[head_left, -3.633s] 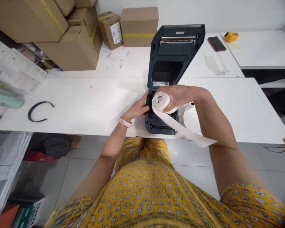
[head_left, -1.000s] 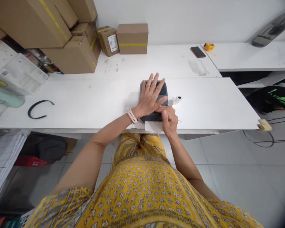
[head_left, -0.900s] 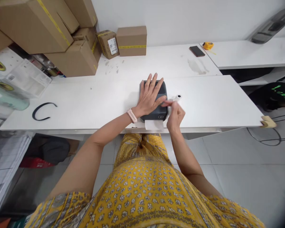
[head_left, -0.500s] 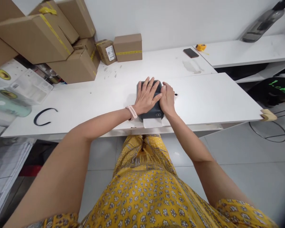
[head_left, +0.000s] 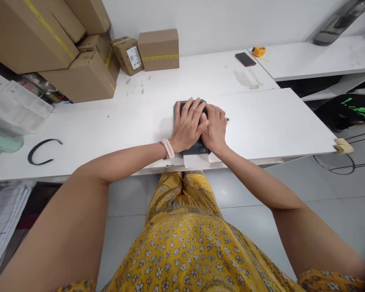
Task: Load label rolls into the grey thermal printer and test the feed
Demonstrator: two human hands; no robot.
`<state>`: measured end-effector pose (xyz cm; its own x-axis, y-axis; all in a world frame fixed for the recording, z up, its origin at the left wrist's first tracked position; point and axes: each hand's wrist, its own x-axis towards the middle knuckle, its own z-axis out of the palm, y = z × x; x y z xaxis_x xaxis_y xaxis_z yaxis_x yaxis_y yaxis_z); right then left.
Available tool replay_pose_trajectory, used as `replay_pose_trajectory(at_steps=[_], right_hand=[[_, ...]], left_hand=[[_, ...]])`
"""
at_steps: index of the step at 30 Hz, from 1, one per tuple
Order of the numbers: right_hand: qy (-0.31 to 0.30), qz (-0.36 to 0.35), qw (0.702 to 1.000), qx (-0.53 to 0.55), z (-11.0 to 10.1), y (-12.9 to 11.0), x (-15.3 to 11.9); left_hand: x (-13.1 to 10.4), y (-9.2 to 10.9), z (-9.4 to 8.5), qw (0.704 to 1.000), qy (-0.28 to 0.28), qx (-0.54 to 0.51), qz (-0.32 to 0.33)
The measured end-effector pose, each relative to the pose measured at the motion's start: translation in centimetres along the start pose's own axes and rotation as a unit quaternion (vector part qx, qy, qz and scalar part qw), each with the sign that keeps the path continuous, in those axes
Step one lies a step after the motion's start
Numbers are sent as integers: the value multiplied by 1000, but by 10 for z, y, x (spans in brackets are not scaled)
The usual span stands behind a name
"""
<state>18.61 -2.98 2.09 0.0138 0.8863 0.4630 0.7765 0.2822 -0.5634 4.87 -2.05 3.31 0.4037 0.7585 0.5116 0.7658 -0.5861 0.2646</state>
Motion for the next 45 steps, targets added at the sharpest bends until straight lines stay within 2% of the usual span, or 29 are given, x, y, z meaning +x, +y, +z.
replay_pose_trajectory(at_steps=[5,9,13,17,20,24,27,29,30,32,35,37,41,45], right_hand=[[23,-19,998,55,3,8,1],[70,-34,990,120,11,19,-4],[112,11,971,209,23,25,-23],[149,57,943,293,33,22,-47],[161,58,937,305,33,19,-56],[148,32,940,305,28,20,-57],[139,40,939,312,26,23,-58],[139,52,935,322,27,25,-61],[140,55,933,326,27,26,-63],[141,57,932,329,26,25,-66],[137,48,936,322,22,23,-69],[137,26,942,307,16,20,-68],[101,-18,955,279,5,13,-64],[62,-41,969,238,2,11,-62]], left_hand=[[2,-7,5,999,14,-40,-11],[-6,-18,10,990,79,-95,-65],[-50,-5,21,958,150,-189,-157],[-108,20,42,904,166,-312,-242],[-132,26,50,877,150,-377,-259],[-145,25,41,852,120,-432,-269],[-156,32,27,825,156,-428,-336],[-165,39,18,822,181,-388,-376],[-169,43,14,823,173,-382,-384],[-170,47,8,814,119,-414,-390],[-159,50,6,766,18,-501,-402],[-148,50,8,732,-16,-537,-419],[-130,51,14,682,-38,-585,-437],[-124,53,13,675,-44,-598,-430]])
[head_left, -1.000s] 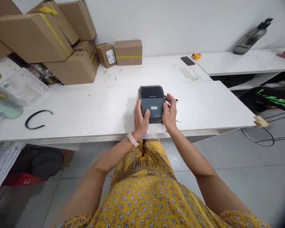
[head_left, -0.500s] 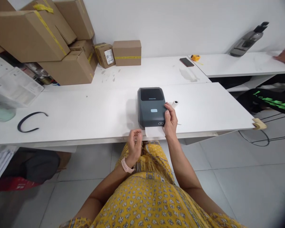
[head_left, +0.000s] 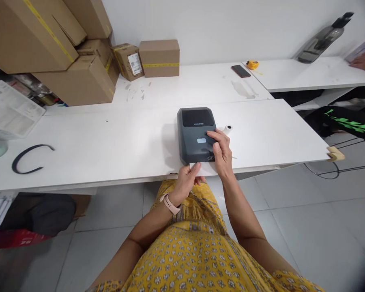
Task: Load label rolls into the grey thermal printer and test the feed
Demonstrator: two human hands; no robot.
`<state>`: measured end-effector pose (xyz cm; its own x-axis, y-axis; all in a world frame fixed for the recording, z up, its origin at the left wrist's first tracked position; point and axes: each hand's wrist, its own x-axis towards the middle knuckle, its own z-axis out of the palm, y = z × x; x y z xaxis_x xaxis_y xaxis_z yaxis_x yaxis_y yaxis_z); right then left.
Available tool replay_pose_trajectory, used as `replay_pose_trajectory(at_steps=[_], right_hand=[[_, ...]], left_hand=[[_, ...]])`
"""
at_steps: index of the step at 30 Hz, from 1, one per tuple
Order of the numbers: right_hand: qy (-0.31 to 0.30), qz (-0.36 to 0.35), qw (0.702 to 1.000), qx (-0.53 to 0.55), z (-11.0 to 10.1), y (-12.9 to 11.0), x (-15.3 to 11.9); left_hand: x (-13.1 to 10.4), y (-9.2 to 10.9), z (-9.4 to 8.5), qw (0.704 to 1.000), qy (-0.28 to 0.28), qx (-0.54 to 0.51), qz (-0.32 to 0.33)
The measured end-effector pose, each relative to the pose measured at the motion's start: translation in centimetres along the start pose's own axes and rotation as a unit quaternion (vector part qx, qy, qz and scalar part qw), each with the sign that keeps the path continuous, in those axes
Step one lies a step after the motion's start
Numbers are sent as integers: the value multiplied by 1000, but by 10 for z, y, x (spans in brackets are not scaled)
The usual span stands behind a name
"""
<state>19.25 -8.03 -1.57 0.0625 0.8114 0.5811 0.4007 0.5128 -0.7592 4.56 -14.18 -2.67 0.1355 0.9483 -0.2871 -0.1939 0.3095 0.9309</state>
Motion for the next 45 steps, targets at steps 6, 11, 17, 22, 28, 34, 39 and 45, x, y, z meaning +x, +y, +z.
replay_pose_trajectory(at_steps=[6,11,17,22,28,34,39,45], right_hand=[[-13,-25,999,-34,0,4,3],[-33,-37,997,-57,-2,7,2],[-28,-69,992,-101,-1,7,2],[-18,-76,984,-162,2,4,5],[-23,-85,979,-182,2,2,8],[-45,-55,993,-90,-3,6,5],[44,135,983,117,2,21,-18],[19,224,969,105,13,33,-42]], left_hand=[[-3,1,5,1000,9,-13,-6],[0,-4,1,999,1,35,13],[-10,-2,-13,994,59,56,75],[-5,5,-23,952,210,76,210],[15,4,-25,901,288,98,310],[19,-16,-25,934,202,46,290],[17,-30,-26,945,149,60,285],[16,-34,-24,946,147,81,276]])
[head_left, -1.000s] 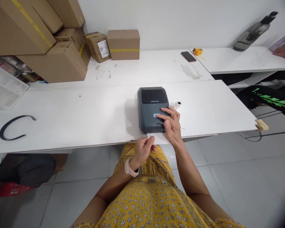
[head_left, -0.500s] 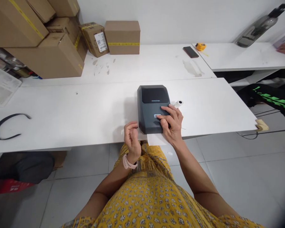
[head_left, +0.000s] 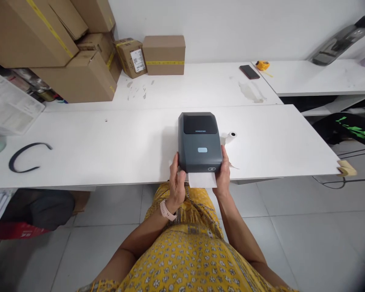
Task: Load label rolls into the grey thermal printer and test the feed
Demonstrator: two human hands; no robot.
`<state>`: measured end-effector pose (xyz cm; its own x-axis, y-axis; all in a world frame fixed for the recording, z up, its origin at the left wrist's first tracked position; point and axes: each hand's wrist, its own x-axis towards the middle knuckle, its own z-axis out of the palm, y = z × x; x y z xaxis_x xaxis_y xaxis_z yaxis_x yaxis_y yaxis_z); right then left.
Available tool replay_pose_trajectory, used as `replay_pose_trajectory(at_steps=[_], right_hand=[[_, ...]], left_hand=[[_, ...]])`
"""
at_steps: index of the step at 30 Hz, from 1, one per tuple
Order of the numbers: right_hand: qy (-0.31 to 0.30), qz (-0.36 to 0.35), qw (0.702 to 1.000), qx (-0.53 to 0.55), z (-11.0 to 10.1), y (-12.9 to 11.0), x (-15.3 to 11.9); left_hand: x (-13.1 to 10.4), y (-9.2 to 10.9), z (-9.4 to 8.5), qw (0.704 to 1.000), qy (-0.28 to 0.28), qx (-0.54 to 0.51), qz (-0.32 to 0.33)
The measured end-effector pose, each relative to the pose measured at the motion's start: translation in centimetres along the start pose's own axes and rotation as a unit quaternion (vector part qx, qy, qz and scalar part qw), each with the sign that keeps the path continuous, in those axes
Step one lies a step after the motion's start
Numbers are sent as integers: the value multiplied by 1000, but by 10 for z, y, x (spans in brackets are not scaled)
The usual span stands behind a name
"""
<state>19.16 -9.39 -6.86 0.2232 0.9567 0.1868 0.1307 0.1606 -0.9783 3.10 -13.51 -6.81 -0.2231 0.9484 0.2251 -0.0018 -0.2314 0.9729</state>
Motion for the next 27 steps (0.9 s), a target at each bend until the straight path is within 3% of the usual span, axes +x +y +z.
replay_pose_trajectory(at_steps=[8,13,17,21,27], right_hand=[[-50,-28,995,-80,0,3,4],[-52,-89,988,-112,-10,-21,20],[-9,-196,971,-134,-7,-62,71],[-13,-291,951,-102,12,-106,137],[5,-276,956,-95,34,-139,200]], left_hand=[[4,1,-4,999,-16,31,14],[23,4,-11,1000,-6,16,19],[50,4,-12,998,50,-38,-2],[75,0,-12,997,73,-19,-15],[95,-2,-15,997,21,3,-70]])
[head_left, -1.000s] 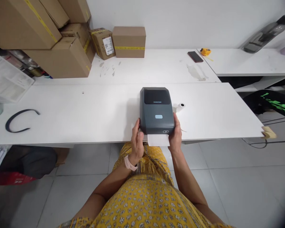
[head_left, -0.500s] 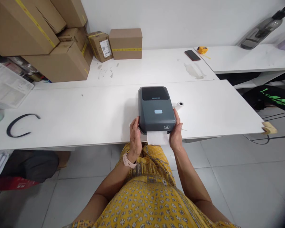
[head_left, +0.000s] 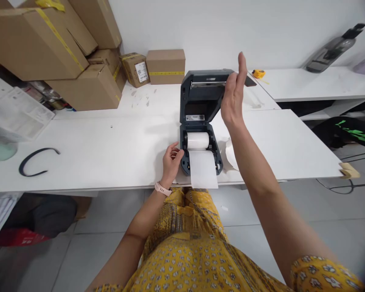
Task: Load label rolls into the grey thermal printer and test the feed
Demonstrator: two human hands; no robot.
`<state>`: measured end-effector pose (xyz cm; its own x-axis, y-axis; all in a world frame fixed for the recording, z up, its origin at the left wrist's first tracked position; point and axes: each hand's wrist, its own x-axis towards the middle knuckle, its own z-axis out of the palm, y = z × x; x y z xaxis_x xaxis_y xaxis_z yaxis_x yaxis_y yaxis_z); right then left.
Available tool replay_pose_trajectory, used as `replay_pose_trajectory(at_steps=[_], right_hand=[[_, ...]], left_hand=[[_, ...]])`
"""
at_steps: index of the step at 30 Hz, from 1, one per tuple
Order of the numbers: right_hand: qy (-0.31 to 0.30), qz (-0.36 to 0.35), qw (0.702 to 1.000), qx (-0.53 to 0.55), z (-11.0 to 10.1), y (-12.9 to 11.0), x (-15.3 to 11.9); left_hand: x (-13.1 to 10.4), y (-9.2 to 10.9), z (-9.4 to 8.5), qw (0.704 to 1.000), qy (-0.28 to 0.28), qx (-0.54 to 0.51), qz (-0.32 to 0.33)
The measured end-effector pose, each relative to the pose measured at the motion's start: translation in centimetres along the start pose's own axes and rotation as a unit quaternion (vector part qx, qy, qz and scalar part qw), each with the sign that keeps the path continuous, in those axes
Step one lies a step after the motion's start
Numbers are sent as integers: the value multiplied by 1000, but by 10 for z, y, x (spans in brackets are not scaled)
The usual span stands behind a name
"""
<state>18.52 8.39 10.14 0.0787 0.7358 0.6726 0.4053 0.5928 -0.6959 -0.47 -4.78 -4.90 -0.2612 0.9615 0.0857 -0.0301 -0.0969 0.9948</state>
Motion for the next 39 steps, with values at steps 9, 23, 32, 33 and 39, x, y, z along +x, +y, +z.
replay_pose_trajectory(at_steps=[9,23,32,33,39], right_hand=[[-83,15,996,-33,14,60,61],[-475,-24,856,-201,-9,23,-47],[-594,-4,752,-285,19,28,-40],[-607,11,752,-256,16,28,-36],[-578,70,813,-5,-36,29,-7]], left_hand=[[2,8,-1,998,-37,40,-36],[63,53,2,916,-195,350,-27],[66,56,-1,902,-250,353,10],[66,57,-1,902,-250,352,8],[63,58,-1,910,-247,333,1]])
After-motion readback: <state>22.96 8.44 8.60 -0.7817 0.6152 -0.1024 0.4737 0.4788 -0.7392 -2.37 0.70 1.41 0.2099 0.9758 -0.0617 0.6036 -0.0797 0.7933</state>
